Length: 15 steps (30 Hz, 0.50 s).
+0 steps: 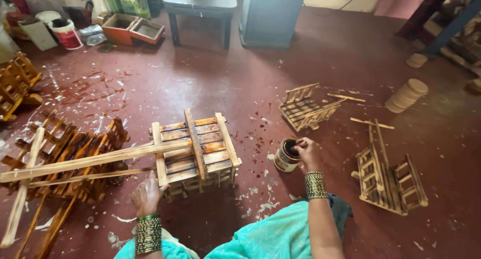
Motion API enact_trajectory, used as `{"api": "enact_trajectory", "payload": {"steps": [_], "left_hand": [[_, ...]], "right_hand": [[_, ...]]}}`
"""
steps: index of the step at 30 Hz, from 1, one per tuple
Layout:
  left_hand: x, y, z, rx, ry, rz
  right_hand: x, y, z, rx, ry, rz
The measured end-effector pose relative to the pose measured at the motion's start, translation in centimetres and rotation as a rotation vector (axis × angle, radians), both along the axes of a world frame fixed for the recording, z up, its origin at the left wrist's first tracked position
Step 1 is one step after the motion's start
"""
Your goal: The person sits on the workshop floor staining small wooden furniture pieces. They hold a piece steady with one hand while applying dark stain with a brush in the other hand, dipping the brush into a stain can between strokes and working across the slats and frame of the piece.
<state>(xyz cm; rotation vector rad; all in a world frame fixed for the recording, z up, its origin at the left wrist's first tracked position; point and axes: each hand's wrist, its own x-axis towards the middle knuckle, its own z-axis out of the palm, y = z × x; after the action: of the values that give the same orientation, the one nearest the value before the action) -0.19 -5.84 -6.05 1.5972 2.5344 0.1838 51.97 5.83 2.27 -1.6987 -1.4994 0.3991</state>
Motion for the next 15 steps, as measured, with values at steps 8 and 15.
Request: {"api": "enact_trajectory", "payload": {"steps": [8,15], "left_hand": [[-0.3,-0.5,-0.4,0.052,0.006,-0.017],[-0.5,-0.4,-0.3,-0.012,-0.024,-0.008]], "right_hand": [[0.3,0.6,-0.3,-0.071,0.356,0.142],[4.8,-0.5,-0.9,0.121,0.38,0.01]]}}
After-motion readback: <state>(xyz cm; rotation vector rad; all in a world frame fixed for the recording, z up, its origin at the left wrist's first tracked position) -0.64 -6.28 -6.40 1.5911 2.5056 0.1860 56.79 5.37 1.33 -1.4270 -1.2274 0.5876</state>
